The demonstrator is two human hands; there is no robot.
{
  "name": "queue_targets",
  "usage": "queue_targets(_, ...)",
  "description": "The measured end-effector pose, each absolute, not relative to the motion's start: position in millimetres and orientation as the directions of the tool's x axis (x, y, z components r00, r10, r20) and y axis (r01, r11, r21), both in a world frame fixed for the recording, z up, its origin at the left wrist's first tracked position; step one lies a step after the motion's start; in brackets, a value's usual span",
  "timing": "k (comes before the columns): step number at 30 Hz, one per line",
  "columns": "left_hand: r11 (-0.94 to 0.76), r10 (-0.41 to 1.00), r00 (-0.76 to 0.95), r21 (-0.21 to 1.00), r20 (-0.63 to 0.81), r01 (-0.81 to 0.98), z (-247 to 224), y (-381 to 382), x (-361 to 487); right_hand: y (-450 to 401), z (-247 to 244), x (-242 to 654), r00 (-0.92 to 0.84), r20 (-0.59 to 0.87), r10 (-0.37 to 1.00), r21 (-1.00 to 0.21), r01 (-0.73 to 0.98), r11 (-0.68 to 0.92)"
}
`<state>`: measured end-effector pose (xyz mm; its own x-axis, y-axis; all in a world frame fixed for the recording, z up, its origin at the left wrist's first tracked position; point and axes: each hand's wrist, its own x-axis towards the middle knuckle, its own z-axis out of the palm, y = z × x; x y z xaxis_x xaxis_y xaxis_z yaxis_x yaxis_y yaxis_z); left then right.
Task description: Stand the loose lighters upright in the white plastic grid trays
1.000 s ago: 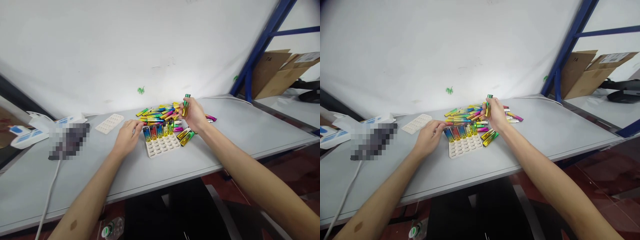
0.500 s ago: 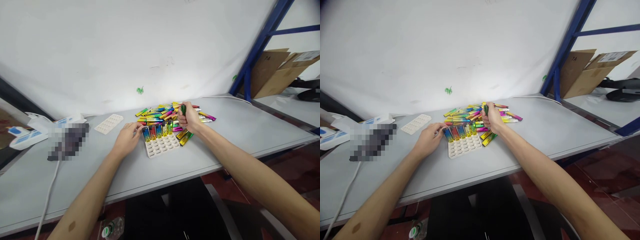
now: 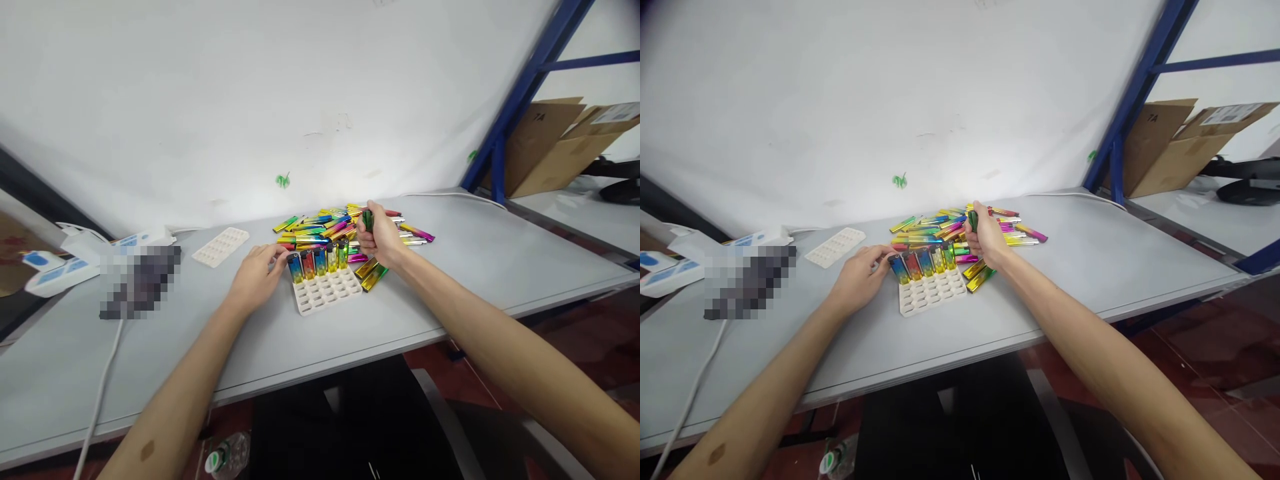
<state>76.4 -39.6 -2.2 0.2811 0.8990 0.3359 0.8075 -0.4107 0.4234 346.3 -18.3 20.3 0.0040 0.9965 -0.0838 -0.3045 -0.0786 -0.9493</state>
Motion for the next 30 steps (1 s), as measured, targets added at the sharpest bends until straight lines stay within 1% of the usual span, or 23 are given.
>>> queue_targets(4,-0.399,0.905,0.279,0.421,0.32,0.814,-1,-41,77,-20,21,346,-0.003,-0.06,0.998,-0.958,-0.281,-0.059)
queue_targets(11,-0.384,0.912,0.268,0.414,0.312,0.825,-1,-41,77,-20,23,347,0.053,-0.08,0.995,-0.958,-0.279,-0.063)
queue_targets(14,-0.39,0.908,0.272,0.406,0.319,0.826,-2,-40,76,-19,21,348,0.053,-0.06,0.997,-0.959,-0.279,-0.043)
queue_targets(16,-0.397,0.904,0.275,0.403,0.327,0.825,-3,-40,76,-16,17,348,0.062,0.015,0.998,-0.961,-0.274,0.031)
queue_targets(18,-0.401,0.902,0.277,0.403,0.332,0.823,-3,-39,76,-13,14,348,0.074,0.137,0.988,-0.959,-0.239,0.151)
queue_targets(21,-0.406,0.9,0.279,0.406,0.336,0.819,-3,-40,75,-13,12,350,0.058,0.32,0.946,-0.94,-0.108,0.325)
queue_targets(23,-0.406,0.899,0.279,0.406,0.337,0.818,-3,-41,75,-17,17,352,0.036,0.41,0.911,-0.912,-0.012,0.411)
queue_targets(26,-0.412,0.897,0.285,0.406,0.337,0.816,-5,-40,74,-30,30,356,-0.022,0.46,0.888,-0.887,0.038,0.46)
queue_targets(28,-0.423,0.893,0.297,0.405,0.34,0.81,-6,-40,74,-41,38,355,-0.135,0.446,0.885,-0.891,0.034,0.454)
queue_targets(30,-0.428,0.891,0.302,0.403,0.34,0.809,-6,-40,75,-51,42,349,-0.257,0.427,0.867,-0.887,0.067,0.457)
